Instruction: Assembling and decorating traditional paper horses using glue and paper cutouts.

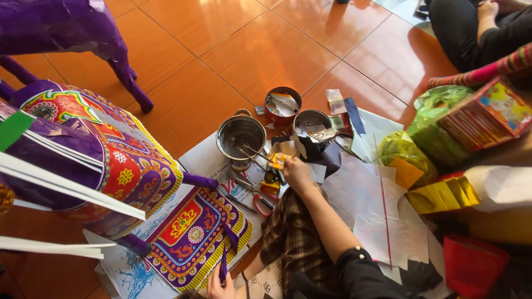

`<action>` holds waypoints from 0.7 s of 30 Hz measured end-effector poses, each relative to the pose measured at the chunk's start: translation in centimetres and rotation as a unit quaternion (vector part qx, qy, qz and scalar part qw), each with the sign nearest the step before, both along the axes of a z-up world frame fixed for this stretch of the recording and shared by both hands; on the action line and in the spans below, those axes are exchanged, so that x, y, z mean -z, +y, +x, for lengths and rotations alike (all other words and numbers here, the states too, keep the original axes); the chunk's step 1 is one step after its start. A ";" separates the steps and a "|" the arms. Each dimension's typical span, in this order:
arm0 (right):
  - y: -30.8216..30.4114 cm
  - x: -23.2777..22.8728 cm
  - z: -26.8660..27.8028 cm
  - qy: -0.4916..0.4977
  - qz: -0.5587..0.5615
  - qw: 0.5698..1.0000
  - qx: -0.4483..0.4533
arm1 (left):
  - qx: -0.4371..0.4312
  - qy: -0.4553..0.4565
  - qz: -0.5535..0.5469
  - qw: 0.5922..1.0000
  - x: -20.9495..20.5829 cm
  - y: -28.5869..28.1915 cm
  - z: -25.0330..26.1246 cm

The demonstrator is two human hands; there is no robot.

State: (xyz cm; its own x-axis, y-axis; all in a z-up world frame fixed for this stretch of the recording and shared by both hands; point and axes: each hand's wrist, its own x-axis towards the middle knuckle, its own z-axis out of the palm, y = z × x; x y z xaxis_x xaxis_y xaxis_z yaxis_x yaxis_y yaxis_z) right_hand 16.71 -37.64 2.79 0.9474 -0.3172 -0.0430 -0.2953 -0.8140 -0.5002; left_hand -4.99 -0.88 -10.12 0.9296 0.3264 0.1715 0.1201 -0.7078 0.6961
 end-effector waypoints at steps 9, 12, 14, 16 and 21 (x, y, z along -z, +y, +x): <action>0.0 1.8 0.6 0.164 -0.026 0.979 -0.119 | 0.075 0.112 0.003 0.991 -9.3 -0.3 -0.3; -0.3 2.1 0.3 0.105 0.029 0.994 -0.016 | 0.091 0.103 -0.010 0.990 -10.5 -0.4 -0.4; -0.8 2.5 0.3 0.069 0.033 0.997 -0.005 | 0.089 0.119 -0.011 0.989 -10.5 -0.5 -0.4; -1.1 2.8 0.6 0.032 0.036 0.999 0.009 | 0.090 0.134 -0.012 0.987 -10.6 -0.5 -0.3; -0.4 3.4 3.1 0.018 0.031 0.998 -0.048 | 0.089 0.179 -0.010 0.980 -10.9 -0.6 -0.1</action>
State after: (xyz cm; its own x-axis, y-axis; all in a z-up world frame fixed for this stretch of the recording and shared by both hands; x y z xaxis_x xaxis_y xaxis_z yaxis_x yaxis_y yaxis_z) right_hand 19.79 -38.05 -0.59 0.9707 -0.2209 -0.0946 -0.2364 -0.8072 -0.5409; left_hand -5.05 -1.46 0.73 0.9715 0.1534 -0.1809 0.2350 -0.7269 0.6453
